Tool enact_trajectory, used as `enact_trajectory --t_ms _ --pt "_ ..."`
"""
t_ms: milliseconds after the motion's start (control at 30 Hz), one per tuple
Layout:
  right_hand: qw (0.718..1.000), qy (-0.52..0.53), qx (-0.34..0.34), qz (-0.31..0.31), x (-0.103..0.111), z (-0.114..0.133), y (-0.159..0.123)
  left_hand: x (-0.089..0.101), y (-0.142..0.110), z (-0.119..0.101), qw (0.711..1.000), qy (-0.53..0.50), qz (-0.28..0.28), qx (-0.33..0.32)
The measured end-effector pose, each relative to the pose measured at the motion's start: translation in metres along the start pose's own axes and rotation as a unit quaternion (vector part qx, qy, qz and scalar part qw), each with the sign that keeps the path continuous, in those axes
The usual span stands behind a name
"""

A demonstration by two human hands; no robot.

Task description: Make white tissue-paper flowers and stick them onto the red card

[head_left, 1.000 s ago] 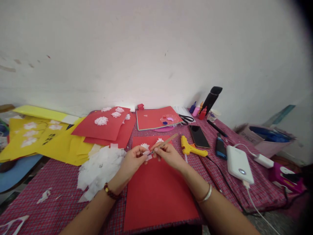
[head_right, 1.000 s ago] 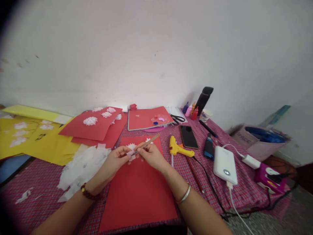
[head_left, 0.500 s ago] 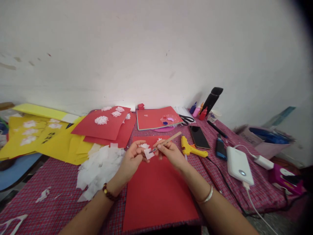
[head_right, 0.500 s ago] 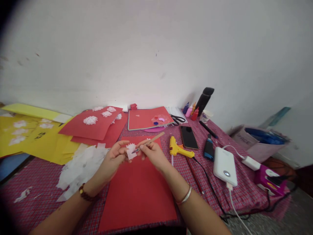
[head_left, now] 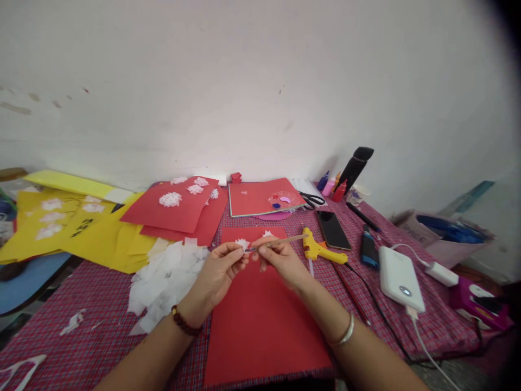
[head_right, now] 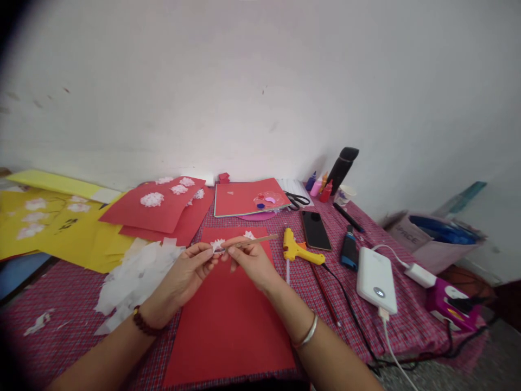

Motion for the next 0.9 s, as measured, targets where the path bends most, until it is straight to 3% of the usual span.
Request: enact_trajectory --t_ms 100,200,300,400,467,567,700,900 --pt "1.000 -0.006 0.009 -0.017 -0.001 0.002 0.000 -0.003 -0.001 -0.003 1.000 0.018 0.009 -0.019" --pt "0.999 0.013 0.000 -0.045 0.001 -0.003 -0.001 -0.011 -0.007 -0.015 0.989 0.118 0.020 -0.082" --pt "0.998 0.037 -0.015 -0.046 -0.003 -0.010 -0.002 -0.021 -0.017 -0.030 0.952 0.259 0.016 -0.164" --pt "0.998 0.029 -0.020 -0.043 -0.005 -0.014 -0.003 -0.027 -0.024 -0.039 0.919 0.327 0.017 -0.219" --pt "0.999 0.001 -0.010 -0.052 -0.002 -0.010 -0.004 -0.026 -0.023 -0.036 0.924 0.321 0.019 -0.206" --pt "0.998 -0.022 0.002 -0.057 0.005 -0.002 -0.006 -0.019 -0.016 -0.024 0.960 0.245 0.022 -0.131" --pt "0.999 0.023 -0.001 -0.035 0.009 0.002 -0.005 -0.019 -0.012 -0.011 0.988 0.144 0.042 -0.049" --pt "0.997 0.061 -0.034 -0.028 0.004 -0.010 -0.002 -0.012 -0.011 -0.019 0.985 0.147 0.020 -0.088"
Point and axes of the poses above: each hand's wrist, its own y-axis towards the middle knuckle, its own x-axis out of the back of the hand, z = x × y, the point moved 9 cm from there along y, towards the middle knuckle
